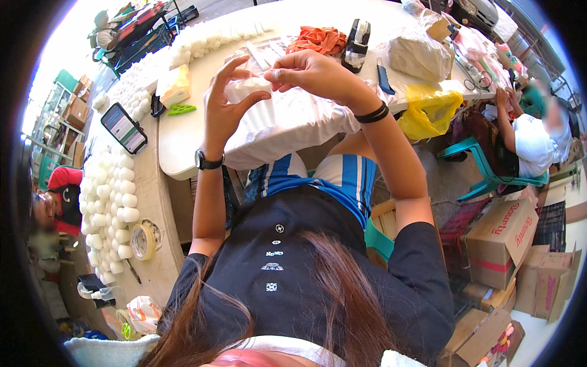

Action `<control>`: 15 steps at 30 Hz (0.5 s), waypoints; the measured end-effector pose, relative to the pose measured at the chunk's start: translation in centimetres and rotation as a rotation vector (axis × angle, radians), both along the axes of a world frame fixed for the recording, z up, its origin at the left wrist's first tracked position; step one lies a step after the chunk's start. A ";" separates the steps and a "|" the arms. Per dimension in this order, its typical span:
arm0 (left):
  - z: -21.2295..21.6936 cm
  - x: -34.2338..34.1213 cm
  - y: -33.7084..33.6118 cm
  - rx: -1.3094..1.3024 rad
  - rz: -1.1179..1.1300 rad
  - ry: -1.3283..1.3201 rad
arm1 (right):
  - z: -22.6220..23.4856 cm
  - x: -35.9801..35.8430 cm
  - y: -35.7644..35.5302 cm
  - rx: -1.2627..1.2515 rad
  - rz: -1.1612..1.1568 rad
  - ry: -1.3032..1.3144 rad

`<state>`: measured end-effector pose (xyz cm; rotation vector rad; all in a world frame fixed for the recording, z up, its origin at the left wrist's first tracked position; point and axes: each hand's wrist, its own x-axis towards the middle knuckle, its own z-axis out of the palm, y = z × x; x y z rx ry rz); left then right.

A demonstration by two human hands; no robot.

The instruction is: The person repeatedly picks up white foam cylinders, rolls them on a table, and arranges them in rows. They also handle a small orange fabric piece and a blue plastic tool, placing items on a light-colored cloth covering the table.

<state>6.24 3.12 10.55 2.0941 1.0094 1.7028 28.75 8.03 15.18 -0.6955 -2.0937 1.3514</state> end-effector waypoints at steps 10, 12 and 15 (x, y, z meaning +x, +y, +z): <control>-0.1 -1.1 0.8 0.148 -0.043 0.117 | -0.8 -0.4 0.9 -0.039 0.023 -0.037; -0.3 -1.4 1.2 0.096 -0.052 0.114 | -1.8 -0.5 0.9 -0.134 0.015 0.044; -0.4 -1.4 1.4 0.038 -0.081 0.073 | -3.1 -0.8 1.5 -0.049 -0.008 -0.041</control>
